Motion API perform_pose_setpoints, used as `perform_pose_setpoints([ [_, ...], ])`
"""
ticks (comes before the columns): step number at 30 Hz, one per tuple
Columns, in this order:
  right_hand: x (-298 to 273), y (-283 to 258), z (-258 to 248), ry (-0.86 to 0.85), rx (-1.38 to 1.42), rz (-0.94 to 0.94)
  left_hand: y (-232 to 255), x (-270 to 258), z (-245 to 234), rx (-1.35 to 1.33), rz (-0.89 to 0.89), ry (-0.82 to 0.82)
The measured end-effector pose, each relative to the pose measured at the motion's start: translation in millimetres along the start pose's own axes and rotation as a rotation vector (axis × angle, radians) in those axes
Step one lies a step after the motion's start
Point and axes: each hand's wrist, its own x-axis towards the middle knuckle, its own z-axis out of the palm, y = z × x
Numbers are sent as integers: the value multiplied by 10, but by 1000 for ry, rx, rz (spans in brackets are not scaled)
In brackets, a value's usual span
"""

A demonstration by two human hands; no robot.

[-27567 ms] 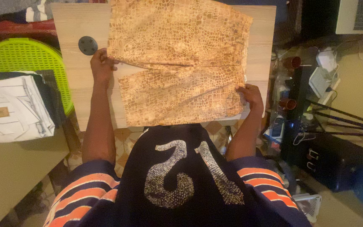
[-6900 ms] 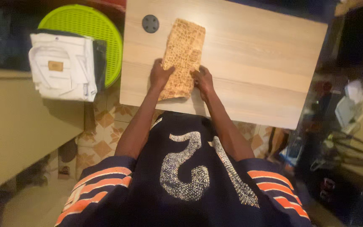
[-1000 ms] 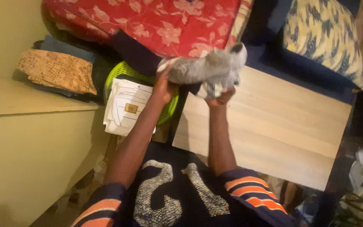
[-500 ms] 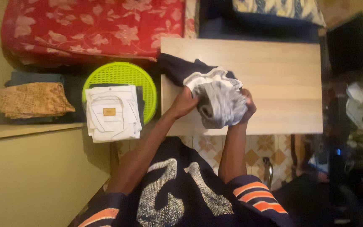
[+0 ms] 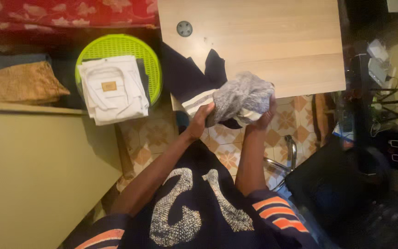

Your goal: The person folds a white short-sleeved shirt, a patterned cloth, and a long-sleeved sweater on a wooden table. Each item is smoothed, folded in half, then folded again into a compact rectangle and placed on a green basket.

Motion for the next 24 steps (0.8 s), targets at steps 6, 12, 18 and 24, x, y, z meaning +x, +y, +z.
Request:
perform_pose_setpoints([
  [6,-766,-397,-72,-208,-161,104,34,-368,299,261,60,-183],
  [12,-1077,-610,404,-334,-332,113,597,-686,695,140,195,-413],
  [18,-1166,-630,434,-453,-673,320,963,-658,1226,491,335,-580],
  [24,-1016,-1032,-224,-368,-824,281,1200,-513,1568,749,590,-273],
])
